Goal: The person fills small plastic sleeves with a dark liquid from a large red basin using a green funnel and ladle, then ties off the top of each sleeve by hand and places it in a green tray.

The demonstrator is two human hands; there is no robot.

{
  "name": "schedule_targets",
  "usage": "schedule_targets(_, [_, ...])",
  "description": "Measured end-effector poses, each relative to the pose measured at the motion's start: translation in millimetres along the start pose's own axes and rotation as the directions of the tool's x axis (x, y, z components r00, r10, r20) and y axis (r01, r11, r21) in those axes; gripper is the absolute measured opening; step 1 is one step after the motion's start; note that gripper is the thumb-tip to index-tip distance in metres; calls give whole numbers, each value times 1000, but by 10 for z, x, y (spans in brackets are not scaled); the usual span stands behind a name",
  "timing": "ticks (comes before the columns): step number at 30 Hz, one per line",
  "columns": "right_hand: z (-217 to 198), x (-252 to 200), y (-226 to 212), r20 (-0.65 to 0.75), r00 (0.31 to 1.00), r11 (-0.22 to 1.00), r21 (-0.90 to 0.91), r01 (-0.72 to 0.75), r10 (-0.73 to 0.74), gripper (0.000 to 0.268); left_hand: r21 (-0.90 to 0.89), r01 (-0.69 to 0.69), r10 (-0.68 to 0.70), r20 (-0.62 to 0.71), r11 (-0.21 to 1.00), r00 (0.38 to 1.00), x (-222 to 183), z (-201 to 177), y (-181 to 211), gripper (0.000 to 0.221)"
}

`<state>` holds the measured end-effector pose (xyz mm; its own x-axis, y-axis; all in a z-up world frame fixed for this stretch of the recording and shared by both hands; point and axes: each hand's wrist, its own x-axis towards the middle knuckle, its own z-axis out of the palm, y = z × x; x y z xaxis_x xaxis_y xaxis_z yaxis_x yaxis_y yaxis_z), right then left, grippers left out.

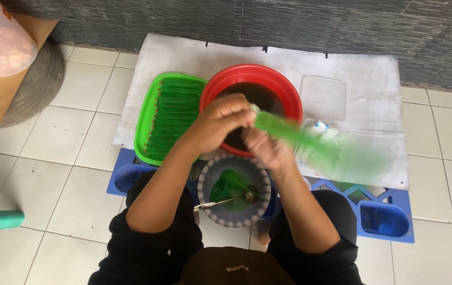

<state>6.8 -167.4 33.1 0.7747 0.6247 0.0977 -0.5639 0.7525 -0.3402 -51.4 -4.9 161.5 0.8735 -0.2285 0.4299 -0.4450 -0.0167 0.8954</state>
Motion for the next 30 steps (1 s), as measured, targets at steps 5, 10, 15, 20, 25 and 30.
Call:
schedule_targets(5, [149, -110, 40, 94, 996, 1000, -1, -5, 6, 16, 146, -7, 14, -46, 989, 999, 61, -91, -228, 20])
schedule_targets(10, [-45, -21, 87, -20, 992, 992, -38, -122, 121, 15, 64, -30, 24, 87, 997, 996, -35, -63, -63, 24])
schedule_targets(15, [266, -120, 2, 116, 991, 980, -179, 91, -71, 25, 313, -78, 96, -41, 947, 995, 31, -157, -318, 23])
schedule_targets(20, [-4, 27, 147, 170, 981, 969, -210, 131, -95, 24, 125, -15, 7, 65, 992, 998, 11, -46, -27, 18])
schedule_targets(25, [59, -49, -50, 102, 990, 993, -60, 106, -99, 17, 286, -31, 39, -20, 958, 999, 49, -65, -66, 20])
schedule_targets(30, [-146, 66, 87, 80, 993, 934, 340, -111, 89, 13, 110, -7, -6, 111, 994, 994, 40, 36, 98, 20])
